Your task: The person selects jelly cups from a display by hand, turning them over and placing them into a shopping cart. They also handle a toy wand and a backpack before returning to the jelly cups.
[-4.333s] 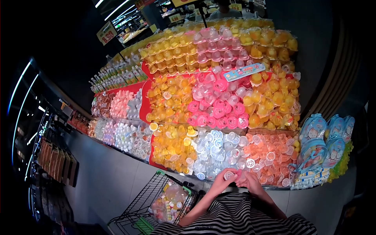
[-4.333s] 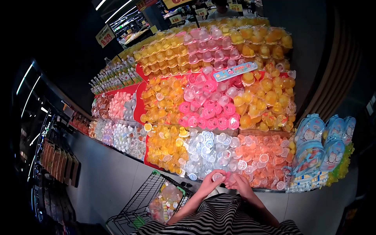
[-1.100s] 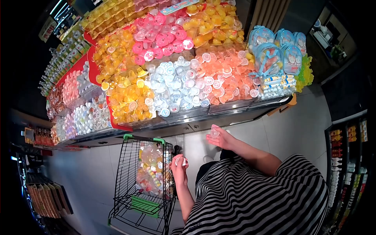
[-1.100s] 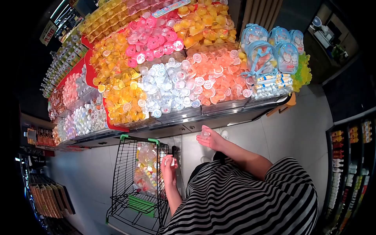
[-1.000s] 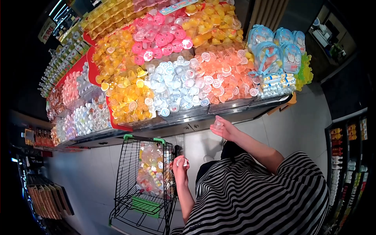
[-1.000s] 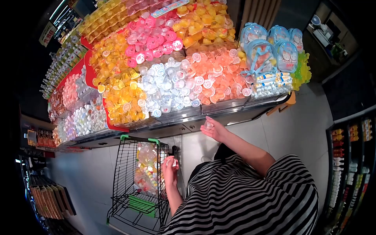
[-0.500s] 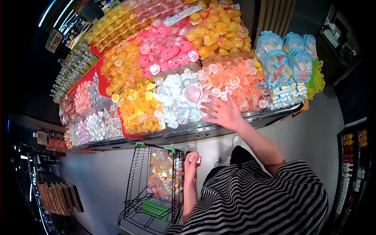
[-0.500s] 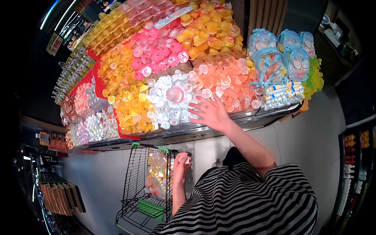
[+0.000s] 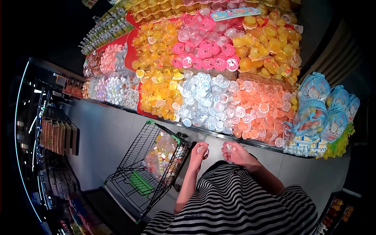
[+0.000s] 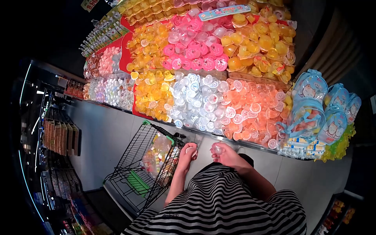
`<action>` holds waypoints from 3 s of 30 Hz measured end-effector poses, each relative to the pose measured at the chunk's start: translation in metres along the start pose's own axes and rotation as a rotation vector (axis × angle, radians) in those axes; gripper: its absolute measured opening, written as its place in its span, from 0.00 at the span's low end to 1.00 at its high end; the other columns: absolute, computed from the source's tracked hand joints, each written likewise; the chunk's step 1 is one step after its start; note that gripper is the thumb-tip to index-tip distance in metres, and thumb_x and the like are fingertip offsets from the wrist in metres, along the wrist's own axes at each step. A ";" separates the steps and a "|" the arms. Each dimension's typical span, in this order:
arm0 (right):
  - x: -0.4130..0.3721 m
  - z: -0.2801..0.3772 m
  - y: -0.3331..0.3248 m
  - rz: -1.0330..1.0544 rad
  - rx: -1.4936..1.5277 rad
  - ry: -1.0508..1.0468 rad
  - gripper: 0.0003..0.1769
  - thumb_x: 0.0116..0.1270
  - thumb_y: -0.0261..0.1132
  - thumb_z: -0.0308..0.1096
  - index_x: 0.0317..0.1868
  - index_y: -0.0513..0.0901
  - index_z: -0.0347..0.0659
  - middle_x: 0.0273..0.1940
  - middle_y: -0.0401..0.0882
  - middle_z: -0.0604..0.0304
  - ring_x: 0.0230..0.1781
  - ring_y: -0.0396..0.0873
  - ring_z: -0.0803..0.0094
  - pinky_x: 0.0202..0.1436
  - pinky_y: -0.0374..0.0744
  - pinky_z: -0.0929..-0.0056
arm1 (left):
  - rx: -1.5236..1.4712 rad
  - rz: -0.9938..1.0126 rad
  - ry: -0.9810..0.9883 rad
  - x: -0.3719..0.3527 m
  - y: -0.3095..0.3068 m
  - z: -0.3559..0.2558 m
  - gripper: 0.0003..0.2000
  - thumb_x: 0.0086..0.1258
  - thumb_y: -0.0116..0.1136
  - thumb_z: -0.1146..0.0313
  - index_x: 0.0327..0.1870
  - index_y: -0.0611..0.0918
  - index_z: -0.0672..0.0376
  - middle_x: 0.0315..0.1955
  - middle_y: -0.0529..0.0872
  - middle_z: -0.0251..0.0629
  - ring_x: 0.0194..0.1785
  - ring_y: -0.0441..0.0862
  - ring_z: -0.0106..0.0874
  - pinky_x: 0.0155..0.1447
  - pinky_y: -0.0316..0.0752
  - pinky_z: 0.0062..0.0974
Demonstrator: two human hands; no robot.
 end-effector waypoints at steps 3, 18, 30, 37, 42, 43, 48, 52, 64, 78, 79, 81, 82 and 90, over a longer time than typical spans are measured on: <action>-0.020 0.032 -0.001 0.056 -0.066 0.031 0.24 0.79 0.50 0.54 0.52 0.77 0.41 0.39 0.79 0.58 0.32 0.74 0.70 0.36 0.73 0.70 | -0.022 0.013 0.021 0.006 0.029 -0.015 0.10 0.78 0.53 0.60 0.39 0.77 0.55 0.20 0.74 0.26 0.21 0.68 0.17 0.24 0.56 0.17; -0.001 0.093 0.059 0.051 -0.370 -0.209 0.22 0.74 0.60 0.32 0.66 0.71 0.36 0.46 0.77 0.59 0.40 0.75 0.72 0.45 0.74 0.73 | -0.151 0.023 0.083 0.063 0.023 -0.051 0.13 0.79 0.48 0.60 0.33 0.75 0.56 0.17 0.71 0.28 0.16 0.65 0.20 0.21 0.55 0.20; 0.088 0.147 0.190 -0.116 -1.080 -0.614 0.35 0.54 0.77 0.23 0.61 0.72 0.40 0.55 0.81 0.61 0.58 0.79 0.74 0.66 0.74 0.71 | -0.151 0.192 0.114 0.128 -0.044 -0.125 0.11 0.79 0.52 0.60 0.36 0.74 0.56 0.17 0.71 0.28 0.18 0.64 0.19 0.24 0.55 0.18; 0.183 0.210 0.298 -0.520 -1.928 -1.345 0.34 0.50 0.74 0.28 0.61 0.77 0.46 0.56 0.76 0.55 0.58 0.77 0.58 0.62 0.78 0.63 | -0.239 0.236 0.074 0.140 -0.097 -0.151 0.07 0.79 0.52 0.66 0.37 0.75 0.56 0.19 0.71 0.27 0.20 0.65 0.19 0.25 0.56 0.18; 0.239 0.239 0.290 -0.628 -2.184 -1.329 0.35 0.52 0.70 0.25 0.64 0.76 0.44 0.55 0.76 0.51 0.54 0.76 0.51 0.59 0.78 0.57 | -0.293 0.236 0.073 0.144 -0.127 -0.154 0.05 0.77 0.53 0.68 0.38 0.76 0.57 0.20 0.72 0.25 0.21 0.67 0.18 0.24 0.56 0.17; 0.243 0.239 0.290 -0.642 -2.210 -1.296 0.36 0.52 0.69 0.24 0.65 0.75 0.43 0.56 0.76 0.50 0.55 0.77 0.50 0.59 0.78 0.57 | -0.302 0.284 0.094 0.146 -0.134 -0.152 0.05 0.77 0.54 0.67 0.39 0.75 0.57 0.21 0.71 0.25 0.21 0.66 0.17 0.25 0.57 0.16; 0.248 0.227 0.284 -0.645 -2.252 -1.259 0.36 0.55 0.65 0.23 0.68 0.72 0.43 0.62 0.75 0.47 0.57 0.77 0.49 0.62 0.76 0.55 | -0.296 0.299 0.034 0.148 -0.152 -0.150 0.06 0.75 0.56 0.65 0.41 0.75 0.56 0.23 0.73 0.25 0.22 0.65 0.16 0.25 0.56 0.15; 0.233 0.207 0.292 -0.692 -2.130 -1.443 0.33 0.58 0.65 0.27 0.67 0.74 0.43 0.60 0.77 0.50 0.59 0.76 0.49 0.65 0.75 0.57 | -0.295 0.443 0.025 0.155 -0.150 -0.151 0.09 0.76 0.57 0.61 0.45 0.76 0.56 0.26 0.76 0.27 0.24 0.69 0.17 0.27 0.59 0.15; 0.156 0.036 0.201 -0.245 -1.668 -0.824 0.28 0.60 0.72 0.33 0.62 0.78 0.44 0.52 0.77 0.55 0.55 0.79 0.55 0.59 0.77 0.62 | -0.331 0.766 -0.121 0.137 -0.104 -0.138 0.30 0.84 0.39 0.48 0.76 0.60 0.60 0.65 0.73 0.44 0.62 0.77 0.37 0.66 0.73 0.34; 0.009 0.061 0.098 -0.562 -0.962 -0.861 0.18 0.70 0.46 0.38 0.51 0.78 0.40 0.37 0.78 0.60 0.34 0.74 0.72 0.39 0.72 0.73 | 0.492 0.689 0.332 0.102 0.035 -0.138 0.13 0.77 0.57 0.73 0.59 0.77 0.64 0.49 0.87 0.38 0.48 0.83 0.25 0.58 0.76 0.24; 0.001 0.061 0.086 -0.550 -0.900 -0.887 0.18 0.70 0.45 0.38 0.50 0.78 0.40 0.35 0.76 0.62 0.32 0.71 0.75 0.37 0.70 0.75 | 0.414 0.679 0.332 0.102 0.049 -0.139 0.09 0.75 0.58 0.76 0.53 0.80 0.64 0.43 0.88 0.35 0.46 0.83 0.21 0.53 0.76 0.21; -0.012 0.061 0.069 -0.448 -0.716 -0.963 0.18 0.69 0.45 0.37 0.48 0.79 0.40 0.30 0.71 0.69 0.27 0.64 0.81 0.31 0.63 0.78 | 0.453 0.718 0.369 0.109 0.080 -0.139 0.09 0.75 0.58 0.76 0.53 0.80 0.65 0.44 0.88 0.35 0.46 0.83 0.23 0.54 0.77 0.22; -0.015 0.058 0.061 -0.454 -0.663 -0.970 0.18 0.70 0.45 0.37 0.47 0.79 0.41 0.29 0.70 0.70 0.27 0.64 0.82 0.30 0.63 0.79 | 0.470 0.736 0.381 0.112 0.095 -0.137 0.09 0.75 0.58 0.76 0.52 0.80 0.65 0.44 0.88 0.36 0.47 0.84 0.24 0.55 0.78 0.23; -0.068 0.060 0.013 -0.484 -0.479 -0.906 0.10 0.75 0.63 0.39 0.49 0.78 0.44 0.31 0.73 0.73 0.27 0.66 0.88 0.28 0.63 0.83 | 1.014 0.723 0.983 0.106 0.242 -0.128 0.12 0.69 0.61 0.77 0.52 0.82 0.62 0.49 0.83 0.44 0.44 0.85 0.36 0.47 0.81 0.30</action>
Point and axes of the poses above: each hand's wrist, its own x-axis towards the middle knuckle, its own y-axis out of the palm, z = x × y, the point moved 1 cm from there along x, towards the middle knuckle
